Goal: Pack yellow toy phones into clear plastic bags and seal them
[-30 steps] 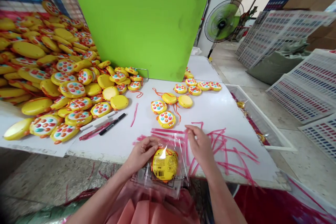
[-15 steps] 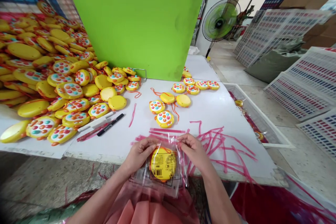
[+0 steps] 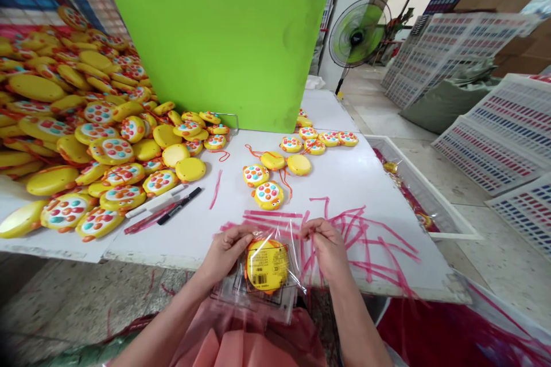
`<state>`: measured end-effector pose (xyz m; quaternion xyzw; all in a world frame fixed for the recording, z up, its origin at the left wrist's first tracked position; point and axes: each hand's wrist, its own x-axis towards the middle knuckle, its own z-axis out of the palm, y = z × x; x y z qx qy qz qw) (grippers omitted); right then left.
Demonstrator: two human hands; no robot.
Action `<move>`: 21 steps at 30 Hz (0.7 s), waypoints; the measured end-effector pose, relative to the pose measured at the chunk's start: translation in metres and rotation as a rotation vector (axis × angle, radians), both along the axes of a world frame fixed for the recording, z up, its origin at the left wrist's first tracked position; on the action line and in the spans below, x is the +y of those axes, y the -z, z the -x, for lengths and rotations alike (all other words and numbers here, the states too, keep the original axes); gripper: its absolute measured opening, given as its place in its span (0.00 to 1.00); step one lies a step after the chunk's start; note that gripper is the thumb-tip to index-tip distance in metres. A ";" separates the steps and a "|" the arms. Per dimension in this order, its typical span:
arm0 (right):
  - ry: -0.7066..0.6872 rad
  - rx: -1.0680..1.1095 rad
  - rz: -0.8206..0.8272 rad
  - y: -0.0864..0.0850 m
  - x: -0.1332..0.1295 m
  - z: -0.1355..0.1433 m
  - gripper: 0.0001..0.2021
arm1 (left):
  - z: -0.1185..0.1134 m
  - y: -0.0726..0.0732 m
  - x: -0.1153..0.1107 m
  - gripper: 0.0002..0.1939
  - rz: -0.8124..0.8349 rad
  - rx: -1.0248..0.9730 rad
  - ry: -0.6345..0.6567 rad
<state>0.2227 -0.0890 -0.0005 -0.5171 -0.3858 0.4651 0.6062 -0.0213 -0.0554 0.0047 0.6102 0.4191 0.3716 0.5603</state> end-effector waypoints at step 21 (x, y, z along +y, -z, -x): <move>-0.176 -0.355 0.175 -0.016 0.001 0.002 0.09 | 0.001 -0.003 0.001 0.14 -0.095 0.097 0.087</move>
